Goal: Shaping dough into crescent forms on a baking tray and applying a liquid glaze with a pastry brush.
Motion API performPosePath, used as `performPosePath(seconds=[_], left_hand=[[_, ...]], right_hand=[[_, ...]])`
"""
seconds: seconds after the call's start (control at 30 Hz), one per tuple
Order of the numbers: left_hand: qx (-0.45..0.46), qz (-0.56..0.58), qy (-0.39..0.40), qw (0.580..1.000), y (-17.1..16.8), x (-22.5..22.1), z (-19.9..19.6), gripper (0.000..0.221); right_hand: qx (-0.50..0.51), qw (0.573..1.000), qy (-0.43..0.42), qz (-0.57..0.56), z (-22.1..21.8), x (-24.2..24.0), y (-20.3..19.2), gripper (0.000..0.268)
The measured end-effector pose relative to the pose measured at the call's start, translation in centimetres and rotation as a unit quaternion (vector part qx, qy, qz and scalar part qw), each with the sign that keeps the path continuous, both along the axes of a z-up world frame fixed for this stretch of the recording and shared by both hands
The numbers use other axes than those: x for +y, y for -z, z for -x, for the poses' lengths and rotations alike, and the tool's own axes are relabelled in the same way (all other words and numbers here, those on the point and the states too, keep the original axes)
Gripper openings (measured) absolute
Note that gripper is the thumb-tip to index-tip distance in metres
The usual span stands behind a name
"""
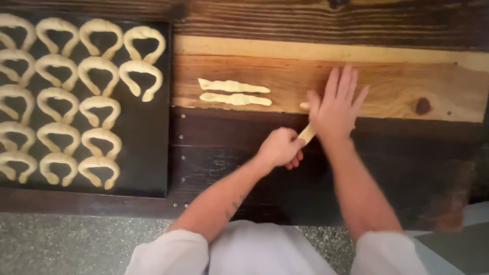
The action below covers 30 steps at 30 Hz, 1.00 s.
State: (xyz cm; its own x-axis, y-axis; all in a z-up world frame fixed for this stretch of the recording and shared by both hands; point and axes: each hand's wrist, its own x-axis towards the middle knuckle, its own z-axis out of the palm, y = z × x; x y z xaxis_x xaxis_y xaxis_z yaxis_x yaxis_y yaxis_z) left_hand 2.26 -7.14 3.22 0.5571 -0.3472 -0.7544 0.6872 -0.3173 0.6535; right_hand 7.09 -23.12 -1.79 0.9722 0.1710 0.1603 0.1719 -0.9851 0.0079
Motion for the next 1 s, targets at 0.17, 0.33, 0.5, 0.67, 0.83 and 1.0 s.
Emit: performPosePath(seconds=[0.17,0.33,0.5,0.67,0.83,1.0], left_hand=[[0.006,0.0,-0.006,1.0,1.4,1.8,3.5,0.025],[0.0,0.005,-0.033,0.999,1.2,3.2,3.9,0.027],[-0.034,-0.015,0.0,0.999,-0.5,4.5,4.2,0.035],[-0.098,-0.052,0.066,0.992,-0.6,6.1,5.8,0.057],[-0.053,-0.07,0.042,0.995,0.7,6.4,6.9,0.036],[-0.057,-0.004,0.042,0.997,3.1,6.1,7.1,0.032]], right_hand=[[-0.012,0.996,-0.09,0.022,-0.3,-1.6,1.7,0.075],[0.04,0.997,0.025,-0.059,2.8,4.0,-1.8,0.068],[0.061,0.998,-0.022,-0.019,2.4,2.8,-1.5,0.066],[0.002,0.989,-0.02,0.146,6.1,6.7,-1.9,0.071],[-0.047,0.998,0.025,-0.022,1.0,1.2,2.5,0.069],[-0.053,0.998,-0.024,0.027,5.8,4.5,2.0,0.071]])
